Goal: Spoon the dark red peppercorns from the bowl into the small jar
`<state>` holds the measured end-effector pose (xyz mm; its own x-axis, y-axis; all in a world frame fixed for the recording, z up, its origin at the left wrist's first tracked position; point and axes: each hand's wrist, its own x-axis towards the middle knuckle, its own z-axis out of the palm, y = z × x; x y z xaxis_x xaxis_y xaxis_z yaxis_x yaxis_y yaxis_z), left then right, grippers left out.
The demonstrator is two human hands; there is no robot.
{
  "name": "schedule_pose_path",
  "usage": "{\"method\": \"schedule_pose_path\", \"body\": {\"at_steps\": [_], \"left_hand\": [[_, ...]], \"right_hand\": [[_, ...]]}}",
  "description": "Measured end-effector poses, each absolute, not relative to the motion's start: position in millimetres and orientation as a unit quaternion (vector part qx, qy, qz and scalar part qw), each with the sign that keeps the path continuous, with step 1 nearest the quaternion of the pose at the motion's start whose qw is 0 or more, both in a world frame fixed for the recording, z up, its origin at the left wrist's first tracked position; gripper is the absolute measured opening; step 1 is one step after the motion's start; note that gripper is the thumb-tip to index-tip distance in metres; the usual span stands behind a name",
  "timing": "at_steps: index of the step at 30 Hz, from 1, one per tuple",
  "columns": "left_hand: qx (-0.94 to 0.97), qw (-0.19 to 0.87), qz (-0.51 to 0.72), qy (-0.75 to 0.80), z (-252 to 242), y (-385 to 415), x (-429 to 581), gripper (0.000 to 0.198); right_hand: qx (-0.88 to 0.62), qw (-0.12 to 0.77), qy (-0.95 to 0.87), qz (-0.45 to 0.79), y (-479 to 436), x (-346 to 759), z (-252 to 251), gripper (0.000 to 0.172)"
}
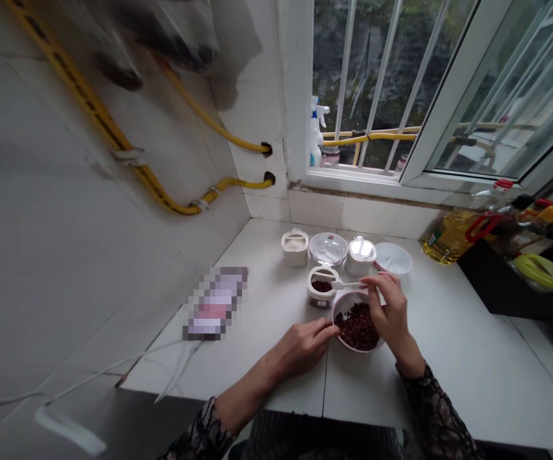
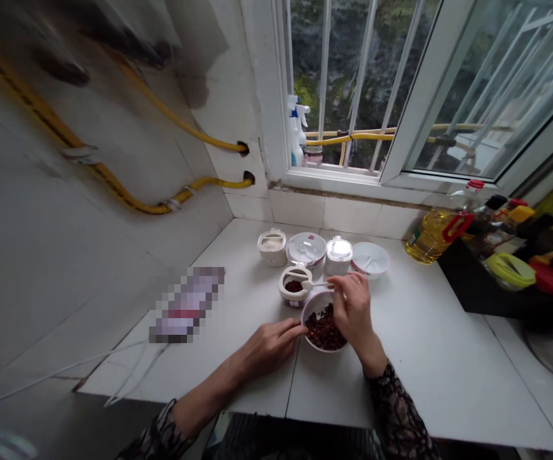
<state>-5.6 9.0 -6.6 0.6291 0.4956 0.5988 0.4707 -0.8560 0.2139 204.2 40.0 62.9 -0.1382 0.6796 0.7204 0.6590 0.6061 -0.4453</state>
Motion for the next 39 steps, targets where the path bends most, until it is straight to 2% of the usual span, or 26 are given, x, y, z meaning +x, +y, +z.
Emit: {"method": "schedule_pose_path", "body": {"at_steps": [2, 7, 11, 21, 34, 39], "left_hand": [[0.902, 0.02, 0.343, 0.263, -5.6, 9.2, -5.6, 0.034], [0.9, 0.024, 0.35, 0.258, -5.6, 9.8, -5.4, 0.033], [0.901, 0.024, 0.346, 0.261, -6.6, 9.8, -6.0, 0.033], [0.901, 0.02, 0.343, 0.264, -4.8, 9.0, -6.3, 0.033], [0.9, 0.023, 0.352, 0.257, -6.8, 9.9, -5.8, 0.032], [0.901, 0.018, 0.345, 0.261, -4.3, 9.6, -4.3, 0.032]], "right_hand": [[-0.468, 0.483, -0.74, -0.009, 42.6, 213.9, 62.2, 0.021], [-0.468, 0.366, -0.804, -0.023, 48.0, 220.9, 54.7, 0.018], [-0.457, 0.32, -0.83, 0.023, 47.2, 214.3, 49.9, 0.019], [-0.527, 0.404, -0.73, 0.162, 50.0, 218.5, 47.1, 0.021], [-0.562, 0.451, -0.583, 0.375, 50.2, 217.6, 52.1, 0.018], [-0.558, 0.457, -0.566, 0.399, 52.8, 219.7, 50.5, 0.018]]}}
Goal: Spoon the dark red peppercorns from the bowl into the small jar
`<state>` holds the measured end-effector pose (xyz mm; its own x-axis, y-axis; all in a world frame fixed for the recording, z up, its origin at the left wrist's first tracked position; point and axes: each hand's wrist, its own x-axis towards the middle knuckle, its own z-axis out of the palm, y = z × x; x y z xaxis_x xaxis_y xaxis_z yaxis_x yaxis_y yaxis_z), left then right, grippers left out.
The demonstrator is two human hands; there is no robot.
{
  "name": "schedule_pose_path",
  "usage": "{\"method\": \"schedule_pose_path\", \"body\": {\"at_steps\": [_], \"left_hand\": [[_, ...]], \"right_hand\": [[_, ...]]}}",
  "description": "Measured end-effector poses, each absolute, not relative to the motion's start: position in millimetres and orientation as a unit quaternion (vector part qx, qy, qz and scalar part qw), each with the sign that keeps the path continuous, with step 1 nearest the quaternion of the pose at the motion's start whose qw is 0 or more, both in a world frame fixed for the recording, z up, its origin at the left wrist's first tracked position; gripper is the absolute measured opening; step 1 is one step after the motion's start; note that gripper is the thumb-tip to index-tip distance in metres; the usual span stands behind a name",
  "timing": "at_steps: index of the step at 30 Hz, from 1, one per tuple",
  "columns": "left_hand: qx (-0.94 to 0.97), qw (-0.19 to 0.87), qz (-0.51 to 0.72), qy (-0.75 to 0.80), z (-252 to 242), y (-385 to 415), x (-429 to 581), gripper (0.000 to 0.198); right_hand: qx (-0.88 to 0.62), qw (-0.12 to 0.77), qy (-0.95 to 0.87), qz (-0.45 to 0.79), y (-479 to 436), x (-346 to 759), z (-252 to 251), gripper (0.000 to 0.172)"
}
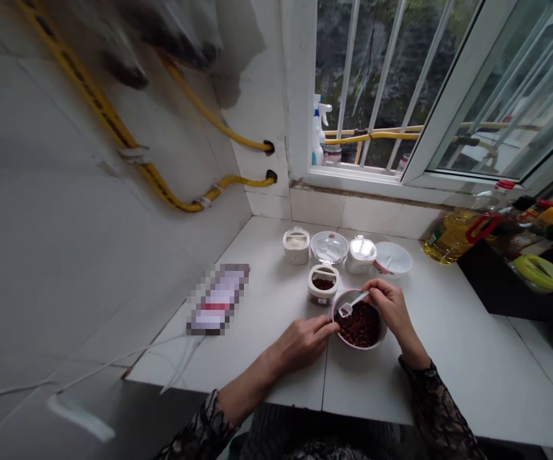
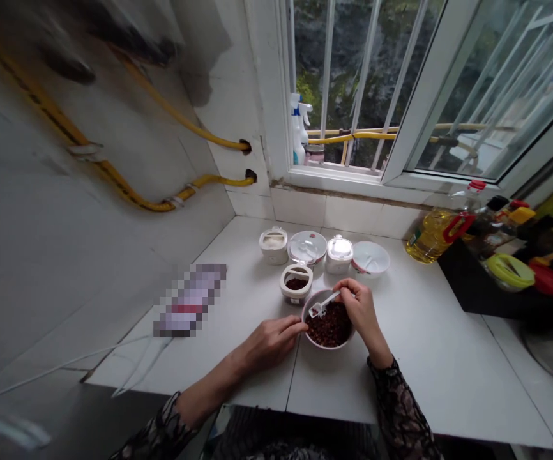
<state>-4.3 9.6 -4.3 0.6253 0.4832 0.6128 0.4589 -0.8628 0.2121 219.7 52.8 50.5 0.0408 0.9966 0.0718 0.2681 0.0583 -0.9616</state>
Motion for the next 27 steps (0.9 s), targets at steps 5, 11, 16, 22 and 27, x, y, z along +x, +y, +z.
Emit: {"method": "schedule_pose_path", "body": {"at_steps": [5, 11, 16, 22, 27], "left_hand": [[0.904, 0.016, 0.331, 0.27, -6.8, 9.4, -4.5, 0.032], [0.901, 0.01, 0.342, 0.266, -7.5, 9.8, -3.8, 0.031], [0.899, 0.002, 0.344, 0.27, -5.8, 8.9, -3.4, 0.028], [0.902, 0.015, 0.34, 0.266, -5.5, 9.1, -4.8, 0.031], [0.901, 0.01, 0.345, 0.263, -6.4, 9.5, -6.0, 0.033]], "right_hand": [[-0.542, 0.485, -0.552, 0.407, 52.9, 217.0, 57.0, 0.018], [-0.52, 0.539, -0.625, 0.223, 48.2, 197.5, 58.5, 0.019], [-0.387, 0.446, -0.807, 0.023, 44.9, 187.3, 58.6, 0.027], [-0.419, 0.515, -0.747, -0.029, 45.6, 208.0, 64.7, 0.021], [-0.46, 0.439, -0.771, -0.025, 49.3, 223.3, 54.5, 0.018]]}}
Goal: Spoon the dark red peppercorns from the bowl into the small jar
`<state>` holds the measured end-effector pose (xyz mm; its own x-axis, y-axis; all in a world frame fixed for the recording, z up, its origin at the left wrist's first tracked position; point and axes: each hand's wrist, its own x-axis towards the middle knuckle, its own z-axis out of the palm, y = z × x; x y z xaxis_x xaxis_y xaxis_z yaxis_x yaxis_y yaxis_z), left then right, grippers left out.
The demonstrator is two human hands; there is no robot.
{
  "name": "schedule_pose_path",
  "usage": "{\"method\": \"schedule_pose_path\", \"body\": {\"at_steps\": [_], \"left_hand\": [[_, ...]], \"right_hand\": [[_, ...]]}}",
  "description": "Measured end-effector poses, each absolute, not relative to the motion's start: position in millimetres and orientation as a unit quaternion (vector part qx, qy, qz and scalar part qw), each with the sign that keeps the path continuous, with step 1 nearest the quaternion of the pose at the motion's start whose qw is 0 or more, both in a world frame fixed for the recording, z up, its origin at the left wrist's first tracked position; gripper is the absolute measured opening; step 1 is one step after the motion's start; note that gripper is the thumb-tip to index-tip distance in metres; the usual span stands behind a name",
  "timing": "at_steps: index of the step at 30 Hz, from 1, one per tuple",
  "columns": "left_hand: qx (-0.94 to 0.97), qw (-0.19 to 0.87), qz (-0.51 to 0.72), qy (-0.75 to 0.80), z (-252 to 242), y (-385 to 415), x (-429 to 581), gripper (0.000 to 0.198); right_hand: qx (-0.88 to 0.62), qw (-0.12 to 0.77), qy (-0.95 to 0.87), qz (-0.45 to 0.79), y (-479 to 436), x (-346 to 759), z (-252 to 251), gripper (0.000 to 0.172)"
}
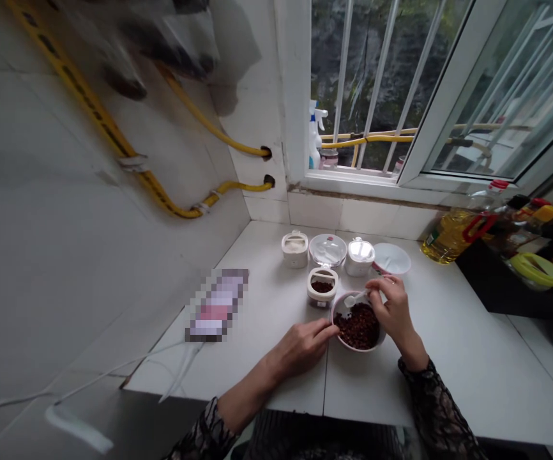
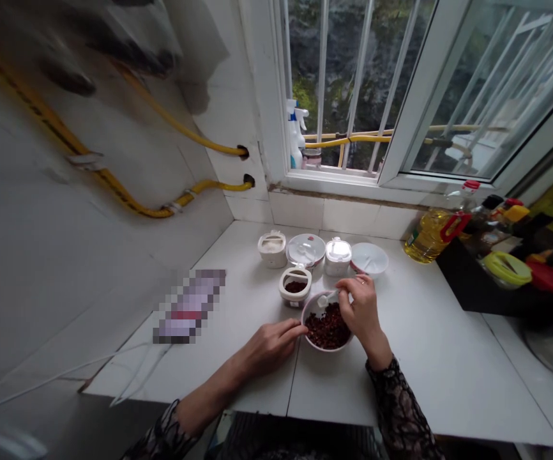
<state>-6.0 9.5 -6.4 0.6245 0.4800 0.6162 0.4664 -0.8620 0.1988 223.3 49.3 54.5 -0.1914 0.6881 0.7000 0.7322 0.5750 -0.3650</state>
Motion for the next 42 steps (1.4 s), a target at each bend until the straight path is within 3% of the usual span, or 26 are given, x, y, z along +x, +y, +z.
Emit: {"method": "schedule_pose_path", "body": {"at_steps": [4, 7, 25, 37, 42], "left_hand": [[0.903, 0.014, 0.337, 0.266, -6.6, 8.9, -6.4, 0.034], [0.903, 0.014, 0.335, 0.267, -6.3, 8.6, -6.5, 0.034], [0.903, 0.016, 0.335, 0.267, -7.9, 8.8, -7.1, 0.033], [0.901, 0.021, 0.342, 0.265, -9.7, 8.4, -5.7, 0.031], [0.902, 0.019, 0.34, 0.266, -8.9, 8.6, -5.7, 0.031]], "right_hand": [[-0.464, 0.351, -0.813, 0.019, 47.9, 217.0, 47.1, 0.019], [-0.46, 0.338, -0.818, 0.074, 45.5, 211.0, 45.8, 0.021], [-0.557, 0.435, -0.628, 0.326, 46.8, 215.0, 56.7, 0.019], [-0.547, 0.492, -0.571, 0.365, 49.1, 210.4, 54.9, 0.018], [-0.5, 0.534, -0.656, 0.186, 47.2, 196.0, 54.6, 0.02]]}}
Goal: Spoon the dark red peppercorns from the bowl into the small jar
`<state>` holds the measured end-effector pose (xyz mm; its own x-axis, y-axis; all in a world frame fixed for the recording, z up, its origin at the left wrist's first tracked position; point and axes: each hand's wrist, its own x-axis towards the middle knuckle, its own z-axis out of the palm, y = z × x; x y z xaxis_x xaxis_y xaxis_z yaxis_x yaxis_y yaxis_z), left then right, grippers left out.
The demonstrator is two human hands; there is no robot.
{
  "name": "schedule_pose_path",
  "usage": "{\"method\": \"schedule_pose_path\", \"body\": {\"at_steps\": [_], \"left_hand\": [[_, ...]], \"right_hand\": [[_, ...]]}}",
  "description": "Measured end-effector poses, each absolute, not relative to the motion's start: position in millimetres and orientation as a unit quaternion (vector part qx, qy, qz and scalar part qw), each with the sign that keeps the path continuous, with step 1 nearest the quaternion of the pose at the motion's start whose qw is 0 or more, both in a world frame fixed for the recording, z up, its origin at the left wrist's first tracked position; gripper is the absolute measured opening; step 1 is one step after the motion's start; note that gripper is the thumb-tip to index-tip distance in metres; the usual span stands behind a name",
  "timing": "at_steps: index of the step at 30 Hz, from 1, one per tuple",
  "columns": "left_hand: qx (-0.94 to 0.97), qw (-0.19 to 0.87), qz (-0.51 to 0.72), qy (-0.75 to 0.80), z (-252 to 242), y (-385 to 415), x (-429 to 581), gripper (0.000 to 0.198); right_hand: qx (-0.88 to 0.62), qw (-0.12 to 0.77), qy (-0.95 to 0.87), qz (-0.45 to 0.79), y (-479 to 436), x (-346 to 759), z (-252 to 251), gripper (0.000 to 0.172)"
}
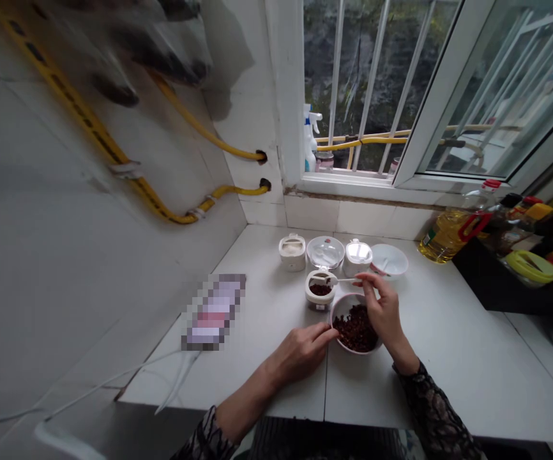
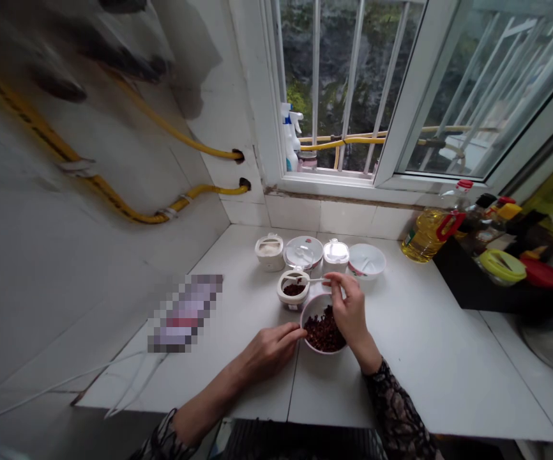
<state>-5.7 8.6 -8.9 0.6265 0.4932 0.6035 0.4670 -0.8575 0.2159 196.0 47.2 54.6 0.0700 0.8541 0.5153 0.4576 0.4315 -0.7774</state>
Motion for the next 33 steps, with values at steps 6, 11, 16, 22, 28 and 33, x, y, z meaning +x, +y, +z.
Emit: {"method": "schedule_pose_path", "body": {"at_steps": [6, 11, 16, 22, 28, 33], "left_hand": [[0.904, 0.002, 0.343, 0.254, -10.8, 8.0, -6.2, 0.032], [0.902, -0.005, 0.347, 0.258, -17.2, 7.8, -6.5, 0.022], [0.905, -0.009, 0.333, 0.264, -22.3, 8.6, -7.3, 0.025], [0.898, -0.002, 0.338, 0.28, -20.7, 9.5, -8.1, 0.021], [0.898, -0.007, 0.344, 0.274, -18.2, 9.8, -8.0, 0.02], [0.899, -0.003, 0.344, 0.272, -17.0, 9.2, -8.0, 0.02]], "right_hand": [[-0.383, 0.436, -0.814, 0.015, 44.3, 192.2, 58.9, 0.027], [-0.425, 0.498, -0.756, 0.02, 42.9, 212.4, 65.0, 0.021], [-0.443, 0.427, -0.788, 0.008, 46.8, 225.5, 56.0, 0.018], [-0.454, 0.335, -0.824, 0.047, 45.5, 214.1, 46.0, 0.021], [-0.51, 0.388, -0.754, 0.146, 46.0, 213.7, 46.0, 0.021], [-0.55, 0.421, -0.66, 0.289, 47.1, 217.1, 52.6, 0.018]]}}
